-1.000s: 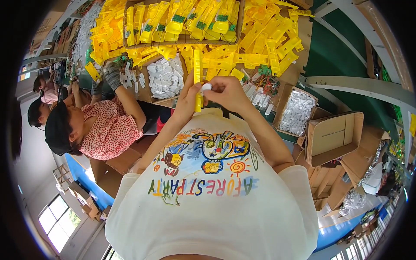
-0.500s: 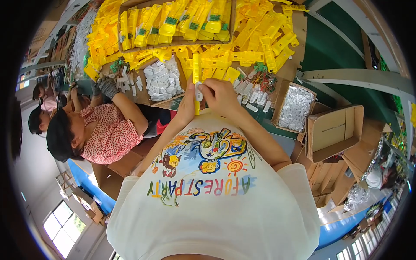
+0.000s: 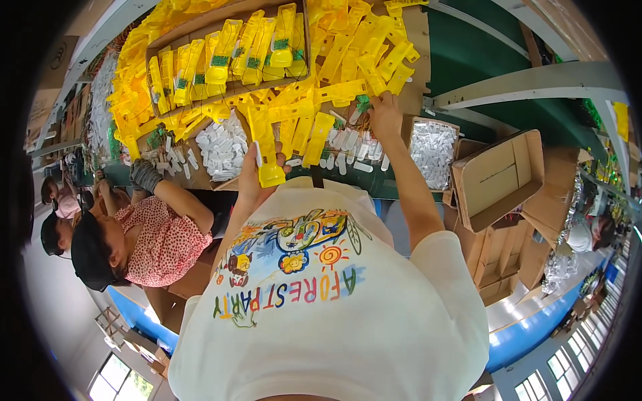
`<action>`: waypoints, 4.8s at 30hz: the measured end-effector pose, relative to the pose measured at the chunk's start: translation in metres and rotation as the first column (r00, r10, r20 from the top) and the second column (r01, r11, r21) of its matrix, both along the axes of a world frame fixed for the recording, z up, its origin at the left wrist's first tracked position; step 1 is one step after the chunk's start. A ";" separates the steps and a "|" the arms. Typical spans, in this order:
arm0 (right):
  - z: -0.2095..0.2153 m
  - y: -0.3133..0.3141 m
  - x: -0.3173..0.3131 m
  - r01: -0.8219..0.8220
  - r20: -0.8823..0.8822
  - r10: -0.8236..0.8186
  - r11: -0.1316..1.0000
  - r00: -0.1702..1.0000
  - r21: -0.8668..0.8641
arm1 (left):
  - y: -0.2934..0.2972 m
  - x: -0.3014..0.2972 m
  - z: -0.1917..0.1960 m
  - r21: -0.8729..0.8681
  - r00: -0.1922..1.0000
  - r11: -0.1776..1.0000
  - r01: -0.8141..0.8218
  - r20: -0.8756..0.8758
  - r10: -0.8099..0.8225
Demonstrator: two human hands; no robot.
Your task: Assembling electronic circuit boards into yellow plastic housings and organizing the finished units into boxes.
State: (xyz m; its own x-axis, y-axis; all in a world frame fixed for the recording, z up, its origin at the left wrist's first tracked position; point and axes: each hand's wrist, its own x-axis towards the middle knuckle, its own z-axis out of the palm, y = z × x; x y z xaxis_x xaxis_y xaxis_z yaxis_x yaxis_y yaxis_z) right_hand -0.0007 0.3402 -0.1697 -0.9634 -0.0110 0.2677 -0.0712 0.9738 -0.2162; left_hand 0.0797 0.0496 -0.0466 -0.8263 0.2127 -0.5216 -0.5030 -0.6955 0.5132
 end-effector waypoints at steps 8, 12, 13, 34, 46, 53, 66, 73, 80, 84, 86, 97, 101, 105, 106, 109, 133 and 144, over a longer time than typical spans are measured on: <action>0.113 -0.025 0.029 0.231 0.193 0.336 -0.076 0.922 -0.970 | 0.012 -0.008 0.021 -0.074 0.980 0.982 0.174 -0.085 -0.181; 0.140 -0.056 0.047 0.175 0.110 0.506 -0.082 0.856 -0.981 | 0.039 -0.018 0.051 -0.661 0.898 0.749 -0.045 -0.355 -0.260; 0.144 -0.062 0.051 0.171 0.103 0.513 -0.087 0.852 -0.981 | 0.042 -0.019 0.057 -0.666 0.899 0.744 -0.053 -0.357 -0.255; 0.164 -0.096 0.039 0.146 0.208 0.672 0.149 0.711 -0.978 | 0.034 -0.012 0.085 -0.867 0.844 0.367 -0.337 -0.451 -0.290; 0.192 -0.120 0.054 -0.241 -0.117 0.501 0.190 0.857 -0.952 | 0.011 -0.008 0.061 -0.029 0.960 0.988 -0.150 -0.245 0.138; 0.199 -0.132 0.061 -0.385 -0.177 0.471 0.392 0.864 -0.836 | 0.025 -0.001 0.061 0.124 0.950 0.992 -0.027 -0.307 0.065; 0.198 -0.129 0.063 -0.342 -0.063 0.449 0.572 0.891 -0.746 | 0.030 0.004 0.054 -0.207 0.885 0.964 -0.164 -0.462 0.052; 0.189 -0.125 0.062 -0.300 -0.005 0.482 0.536 0.876 -0.789 | 0.033 0.007 0.048 -0.302 0.876 0.909 -0.286 -0.466 0.121; 0.200 -0.114 0.057 -0.240 0.150 0.552 0.570 0.820 -0.786 | 0.037 0.010 0.047 -0.506 0.824 0.814 -0.287 -0.564 -0.059; 0.192 -0.117 0.056 -0.265 0.122 0.586 0.530 0.801 -0.806 | 0.039 0.006 0.056 -0.184 0.875 0.957 -0.223 -0.471 0.114; 0.188 -0.119 0.057 -0.279 -0.009 0.603 0.355 0.797 -0.892 | 0.040 0.006 0.058 -0.120 0.891 0.967 -0.226 -0.427 0.155; 0.156 -0.123 0.057 -0.379 -0.134 0.569 0.337 0.811 -0.862 | 0.029 0.002 0.035 -0.497 0.874 0.851 -0.168 -0.474 -0.104; 0.132 -0.128 0.055 -0.350 -0.196 0.503 0.233 0.842 -0.907 | 0.028 -0.006 0.041 -0.475 0.903 0.877 -0.067 -0.404 -0.149; 0.135 -0.127 0.054 -0.155 -0.087 0.522 0.088 0.848 -0.984 | 0.025 -0.004 0.043 -0.226 0.882 0.974 0.032 -0.452 -0.133; 0.134 -0.127 0.054 -0.092 -0.088 0.532 -0.019 0.842 -0.996 | 0.025 -0.003 0.040 -0.320 0.854 0.947 0.024 -0.485 -0.185; 0.151 -0.121 0.051 0.107 0.115 0.586 0.049 0.802 -0.993 | 0.023 0.001 0.037 -0.448 0.836 0.894 0.005 -0.489 -0.250; 0.184 -0.061 0.027 0.499 -0.034 0.822 -0.379 0.569 -0.779 | 0.002 -0.015 0.013 -0.701 0.776 0.650 -0.292 -0.571 -0.268; 0.164 -0.076 0.016 0.107 0.158 0.527 0.127 0.835 -0.986 | 0.019 0.001 0.022 -0.747 0.916 0.641 -0.175 -0.362 -0.172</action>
